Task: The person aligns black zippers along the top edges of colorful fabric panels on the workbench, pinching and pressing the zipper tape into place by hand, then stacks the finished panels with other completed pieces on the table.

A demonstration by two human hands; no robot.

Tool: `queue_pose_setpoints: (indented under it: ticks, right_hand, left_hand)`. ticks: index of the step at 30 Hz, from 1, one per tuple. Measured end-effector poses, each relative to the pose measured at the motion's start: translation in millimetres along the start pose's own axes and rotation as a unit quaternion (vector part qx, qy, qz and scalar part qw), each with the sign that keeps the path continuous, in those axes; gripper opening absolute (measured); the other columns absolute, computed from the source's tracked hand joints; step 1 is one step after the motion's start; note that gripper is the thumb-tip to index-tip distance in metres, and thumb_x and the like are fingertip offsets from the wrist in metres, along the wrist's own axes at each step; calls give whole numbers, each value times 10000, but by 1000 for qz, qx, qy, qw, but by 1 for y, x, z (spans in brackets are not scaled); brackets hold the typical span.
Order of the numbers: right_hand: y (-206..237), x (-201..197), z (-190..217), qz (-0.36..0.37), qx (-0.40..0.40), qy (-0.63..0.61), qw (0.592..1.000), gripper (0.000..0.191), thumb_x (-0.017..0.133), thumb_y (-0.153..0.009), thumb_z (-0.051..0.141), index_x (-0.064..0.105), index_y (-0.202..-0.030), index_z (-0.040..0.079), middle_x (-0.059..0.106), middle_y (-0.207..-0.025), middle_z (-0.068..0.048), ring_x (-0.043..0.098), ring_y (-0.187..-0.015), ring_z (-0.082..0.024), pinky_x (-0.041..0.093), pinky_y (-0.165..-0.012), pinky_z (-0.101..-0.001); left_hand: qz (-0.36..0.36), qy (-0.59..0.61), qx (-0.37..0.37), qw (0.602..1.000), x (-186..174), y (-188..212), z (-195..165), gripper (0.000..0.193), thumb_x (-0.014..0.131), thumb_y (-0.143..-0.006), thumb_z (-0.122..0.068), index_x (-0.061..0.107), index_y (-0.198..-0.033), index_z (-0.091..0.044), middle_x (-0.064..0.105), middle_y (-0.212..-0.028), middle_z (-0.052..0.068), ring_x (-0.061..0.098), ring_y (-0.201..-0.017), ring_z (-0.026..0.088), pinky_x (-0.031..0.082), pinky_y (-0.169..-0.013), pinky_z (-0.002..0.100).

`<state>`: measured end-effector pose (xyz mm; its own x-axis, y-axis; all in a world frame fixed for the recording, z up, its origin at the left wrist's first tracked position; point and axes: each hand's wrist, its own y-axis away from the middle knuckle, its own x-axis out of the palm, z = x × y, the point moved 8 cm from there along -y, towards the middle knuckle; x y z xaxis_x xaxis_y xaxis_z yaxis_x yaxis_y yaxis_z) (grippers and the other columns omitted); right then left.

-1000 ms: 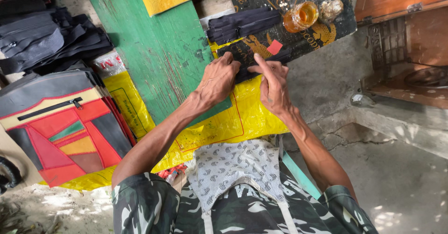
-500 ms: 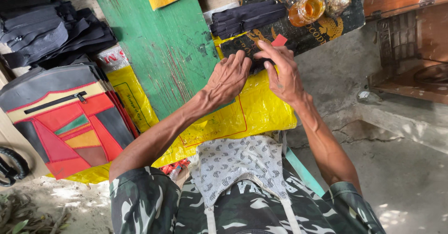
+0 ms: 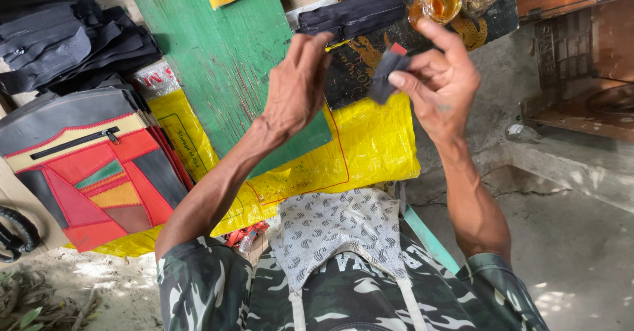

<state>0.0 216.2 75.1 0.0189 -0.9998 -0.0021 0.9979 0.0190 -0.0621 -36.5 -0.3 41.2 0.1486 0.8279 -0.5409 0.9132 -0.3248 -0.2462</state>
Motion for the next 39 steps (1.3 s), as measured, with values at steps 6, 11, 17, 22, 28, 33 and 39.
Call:
queue_pose_setpoints:
  ticks: [6, 11, 17, 22, 28, 33, 39]
  right_hand:
    - [3, -24, -71, -113, -7, 155, 982, 713, 818, -928, -98, 437, -1526, -28, 746, -972, -88, 712, -944, -120, 549, -876, -239]
    - [29, -56, -110, -147, 21, 190, 970, 689, 809, -924, -105, 470, -1518, -27, 718, -941, -47, 668, -918, -80, 528, -921, -226]
    - [28, -67, -118, -134, 35, 188, 972, 680, 811, -910, -102, 480, -1501, -43, 721, -944, -39, 674, -919, -77, 525, -912, -224]
    - [25, -65, -112, -122, 28, 192, 973, 671, 807, -908, -105, 487, -1495, -50, 746, -965, -69, 692, -936, -91, 534, -917, -234]
    - [24, -65, -111, -113, 37, 192, 974, 676, 811, -904, -97, 485, -1494, -50, 760, -972, -83, 711, -945, -102, 549, -918, -247]
    - [24, -70, -111, -122, 33, 191, 973, 693, 818, -897, -100, 485, -1502, -46, 735, -950, -67, 678, -909, -93, 549, -879, -249]
    - [23, -85, -116, -132, 37, 203, 969, 706, 822, -895, -100, 482, -1509, -35, 727, -947, -65, 652, -857, -97, 548, -812, -245]
  left_hand:
    - [11, 18, 12, 1000, 1, 5, 4, 258, 643, -1041, -89, 568, -1285, -57, 567, -1061, 164, 629, -900, 385, 525, -740, 476]
    - [96, -8, 45, 994, 49, 17, 8, 114, 716, -915, -124, 659, -990, -60, 565, -997, 129, 575, -944, 346, 476, -820, 460]
    - [129, -36, 56, 989, 72, 24, 20, 94, 745, -876, -142, 686, -893, -70, 549, -999, 112, 532, -956, 314, 444, -824, 441]
    - [124, -26, 64, 990, 72, 25, 20, 112, 755, -857, -154, 692, -866, -62, 535, -990, 115, 525, -946, 306, 439, -814, 437]
    - [136, -30, 57, 989, 72, 25, 19, 96, 753, -853, -140, 698, -852, -61, 529, -979, 113, 519, -936, 302, 431, -808, 431]
    - [150, -54, 69, 985, 71, 26, 13, 135, 743, -874, -152, 668, -929, -54, 517, -1026, 124, 501, -976, 306, 409, -834, 430]
    - [152, -114, 135, 972, 68, 27, -1, 353, 648, -916, -132, 667, -1269, -133, 501, -1163, 134, 473, -1066, 279, 376, -899, 408]
